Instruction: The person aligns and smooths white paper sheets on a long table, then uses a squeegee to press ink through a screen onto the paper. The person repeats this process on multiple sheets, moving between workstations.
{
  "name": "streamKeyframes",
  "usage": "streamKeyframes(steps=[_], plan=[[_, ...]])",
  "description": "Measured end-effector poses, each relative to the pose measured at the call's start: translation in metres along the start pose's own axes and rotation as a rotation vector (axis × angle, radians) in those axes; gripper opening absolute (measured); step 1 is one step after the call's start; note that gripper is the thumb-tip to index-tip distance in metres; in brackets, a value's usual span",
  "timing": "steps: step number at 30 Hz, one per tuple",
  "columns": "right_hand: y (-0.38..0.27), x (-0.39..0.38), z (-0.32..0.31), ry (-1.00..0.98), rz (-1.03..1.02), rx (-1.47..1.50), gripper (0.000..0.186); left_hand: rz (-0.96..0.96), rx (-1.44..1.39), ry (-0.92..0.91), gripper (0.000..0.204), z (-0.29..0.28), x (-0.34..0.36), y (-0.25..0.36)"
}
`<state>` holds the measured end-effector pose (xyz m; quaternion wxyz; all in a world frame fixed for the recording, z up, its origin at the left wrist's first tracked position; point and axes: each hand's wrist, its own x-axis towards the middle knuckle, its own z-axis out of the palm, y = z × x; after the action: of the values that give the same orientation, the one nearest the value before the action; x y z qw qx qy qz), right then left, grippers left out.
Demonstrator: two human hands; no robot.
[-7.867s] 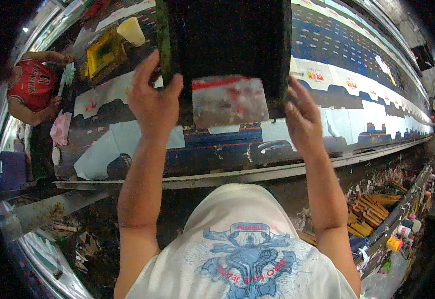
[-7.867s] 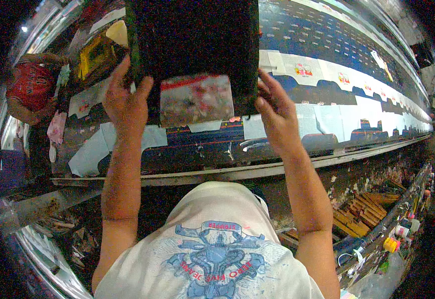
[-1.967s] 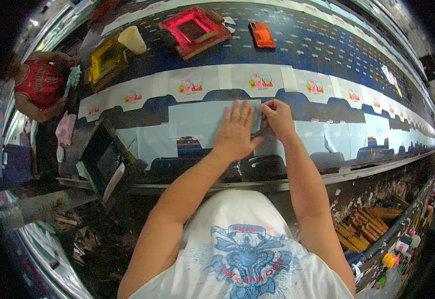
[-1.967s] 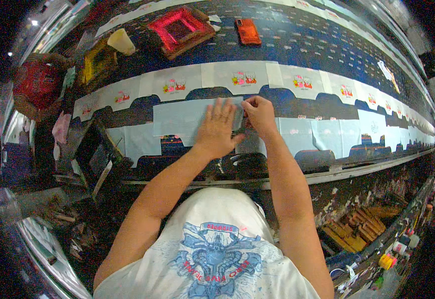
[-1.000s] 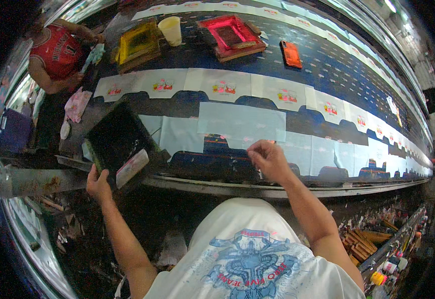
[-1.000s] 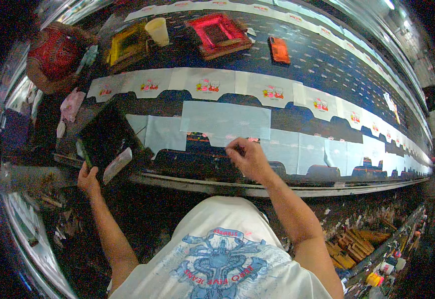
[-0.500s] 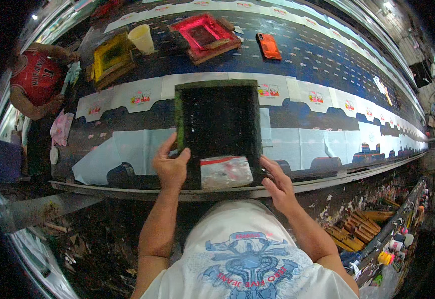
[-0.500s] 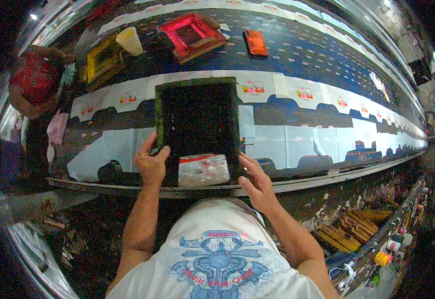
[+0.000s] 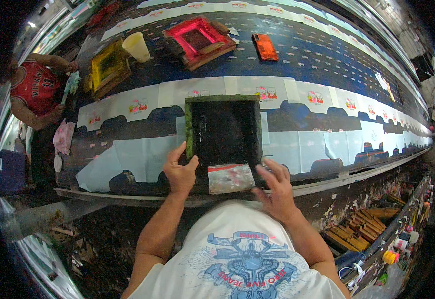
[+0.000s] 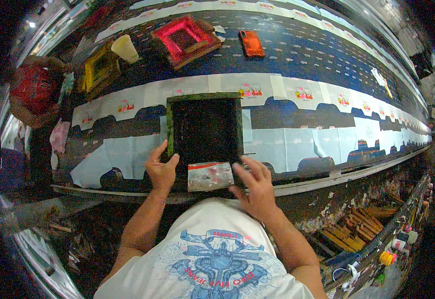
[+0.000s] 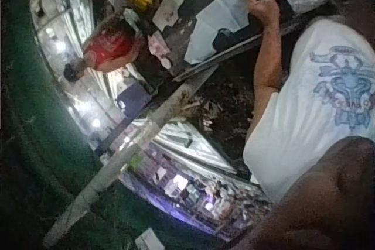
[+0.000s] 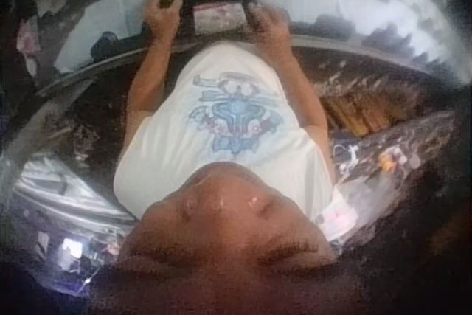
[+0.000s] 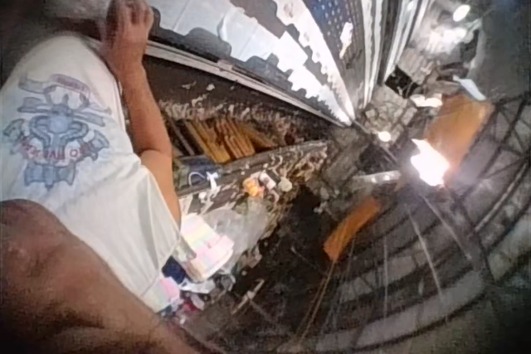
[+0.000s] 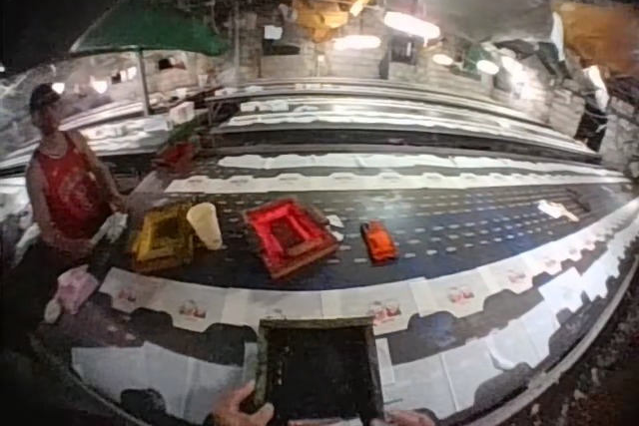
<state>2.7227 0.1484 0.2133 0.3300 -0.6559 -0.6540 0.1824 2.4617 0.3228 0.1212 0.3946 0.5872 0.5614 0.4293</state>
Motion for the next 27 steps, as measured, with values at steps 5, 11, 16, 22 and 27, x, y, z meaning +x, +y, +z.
streamKeyframes(steps=[5,11,16,22,27], plan=[[-0.019,0.032,0.006,-0.234,-0.314,-0.236,0.055,-0.001,0.04,-0.041,0.056,0.002,0.001,-0.003],[-0.022,0.052,0.015,-0.25,-0.299,-0.289,0.047,-0.089,-0.048,-0.072,0.056,0.003,0.004,-0.01],[-0.025,0.073,0.001,-0.349,-0.215,-0.226,0.048,-0.058,-0.013,-0.065,0.056,0.002,0.006,-0.012],[-0.015,0.084,0.012,-0.204,-0.223,-0.252,0.05,-0.012,0.074,-0.05,0.055,0.002,0.005,0.0],[-0.024,0.088,-0.004,-0.378,-0.146,-0.176,0.045,0.017,0.115,-0.052,0.055,-0.001,0.002,0.005]])
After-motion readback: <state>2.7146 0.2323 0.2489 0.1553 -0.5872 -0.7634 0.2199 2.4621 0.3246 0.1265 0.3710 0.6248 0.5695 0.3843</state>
